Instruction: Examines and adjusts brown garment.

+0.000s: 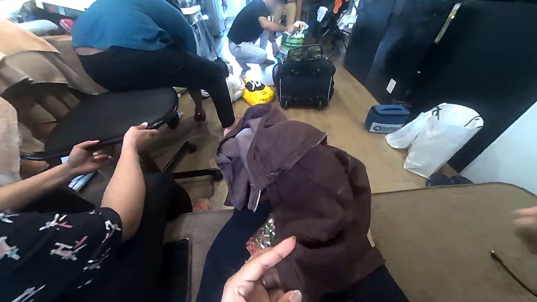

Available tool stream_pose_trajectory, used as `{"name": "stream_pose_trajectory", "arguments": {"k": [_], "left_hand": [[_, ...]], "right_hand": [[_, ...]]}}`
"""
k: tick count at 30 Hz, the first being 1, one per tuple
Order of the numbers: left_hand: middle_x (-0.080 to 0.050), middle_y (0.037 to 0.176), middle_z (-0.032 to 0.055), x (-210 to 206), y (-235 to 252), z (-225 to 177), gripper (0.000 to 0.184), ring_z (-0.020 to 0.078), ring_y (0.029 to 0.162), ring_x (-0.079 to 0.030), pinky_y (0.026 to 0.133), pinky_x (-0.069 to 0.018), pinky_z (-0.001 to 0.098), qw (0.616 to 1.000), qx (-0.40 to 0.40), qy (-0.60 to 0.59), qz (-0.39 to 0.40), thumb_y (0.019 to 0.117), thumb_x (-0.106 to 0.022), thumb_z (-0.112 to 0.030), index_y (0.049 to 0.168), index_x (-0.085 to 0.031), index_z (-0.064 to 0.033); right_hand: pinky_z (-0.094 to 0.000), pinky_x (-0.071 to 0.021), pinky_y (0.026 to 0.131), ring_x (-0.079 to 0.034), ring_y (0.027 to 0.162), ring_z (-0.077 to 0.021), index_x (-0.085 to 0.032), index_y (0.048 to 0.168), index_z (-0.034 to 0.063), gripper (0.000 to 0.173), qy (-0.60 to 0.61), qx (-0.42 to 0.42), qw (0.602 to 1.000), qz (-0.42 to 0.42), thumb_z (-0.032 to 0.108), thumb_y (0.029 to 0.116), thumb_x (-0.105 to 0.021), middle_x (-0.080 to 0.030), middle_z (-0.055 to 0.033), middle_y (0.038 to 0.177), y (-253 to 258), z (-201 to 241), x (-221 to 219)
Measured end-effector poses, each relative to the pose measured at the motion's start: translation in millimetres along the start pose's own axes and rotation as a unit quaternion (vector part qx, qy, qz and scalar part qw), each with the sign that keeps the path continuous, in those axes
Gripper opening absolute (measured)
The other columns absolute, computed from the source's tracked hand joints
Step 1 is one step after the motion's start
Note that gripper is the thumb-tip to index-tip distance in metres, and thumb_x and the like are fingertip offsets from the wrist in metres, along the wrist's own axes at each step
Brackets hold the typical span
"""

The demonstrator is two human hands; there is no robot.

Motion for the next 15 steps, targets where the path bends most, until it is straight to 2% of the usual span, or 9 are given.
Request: {"name": "stream_pose_trajectory", "arguments": {"k": [2,3,5,8,15], "left_hand": [[-0.066,0.134,0.002,-1.1,-3.0,0.2,0.057,0.0094,0.106,-0.069,0.091,-0.0607,0.0302,1.0,-0.003,-0.011,0.008,0.0826,-0.065,0.018,0.137,-0.062,0.001],[-0.066,0.133,0.0018,-1.2,-4.3,-0.1,0.057,0.0096,0.106,-0.069,0.092,-0.0607,0.0304,1.0,-0.004,-0.016,0.013,0.0833,-0.066,0.018,0.138,-0.062,0.0005],[-0.065,0.132,0.0017,-1.3,-6.2,-1.5,0.057,0.0103,0.107,-0.069,0.092,-0.0607,0.0308,1.0,-0.007,-0.023,0.019,0.0837,-0.066,0.017,0.138,-0.062,0.0002],[-0.065,0.132,0.0033,-2.4,-9.0,-2.5,0.057,0.0121,0.109,-0.069,0.092,-0.0612,0.0321,0.999,-0.01,-0.031,0.026,0.0832,-0.065,0.018,0.138,-0.062,0.001],[-0.064,0.132,0.0034,-4.4,-9.4,-3.0,0.057,0.0116,0.108,-0.069,0.091,-0.061,0.0313,0.998,-0.019,-0.042,0.043,0.0844,-0.065,0.017,0.139,-0.061,0.0007]], "right_hand": [[-0.0129,-0.0556,0.078,-0.064,0.089,0.0068,-0.075,0.105,0.0152,0.009,0.053,0.034,0.992,0.109,0.019,0.0993,-0.069,-0.067,0.0068,0.103,-16.7,29.8,-82.7],[-0.0131,-0.0559,0.078,-0.064,0.089,0.0051,-0.075,0.104,0.0155,0.009,0.088,0.043,0.986,0.136,0.02,0.0996,-0.069,-0.067,0.0038,0.101,-28.2,45.4,-115.3],[-0.0157,-0.0542,0.081,-0.065,0.089,-0.0023,-0.075,0.1,0.0069,0.01,0.152,0.061,0.974,0.159,0.014,0.0993,-0.068,-0.067,-0.0057,0.094,-48.2,71.0,-156.8],[-0.0151,-0.05,0.077,-0.061,0.083,-0.0082,-0.074,0.099,-0.0012,0.013,0.164,0.087,0.974,0.133,0.009,0.0979,-0.067,-0.063,-0.0121,0.087,-64.2,88.7,-180.3],[-0.0121,-0.0489,0.07,-0.059,0.078,-0.0045,-0.073,0.1,-0.0016,0.013,0.162,0.068,0.978,0.109,0.009,0.0966,-0.067,-0.061,-0.0102,0.085,-66.1,83.7,-186.0]]}}
Point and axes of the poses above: each hand's wrist, its own y-axis towards the middle knuckle, its own x-axis out of the back of the hand, z = x × y, the point moved 8 cm from there along y, towards the middle knuckle
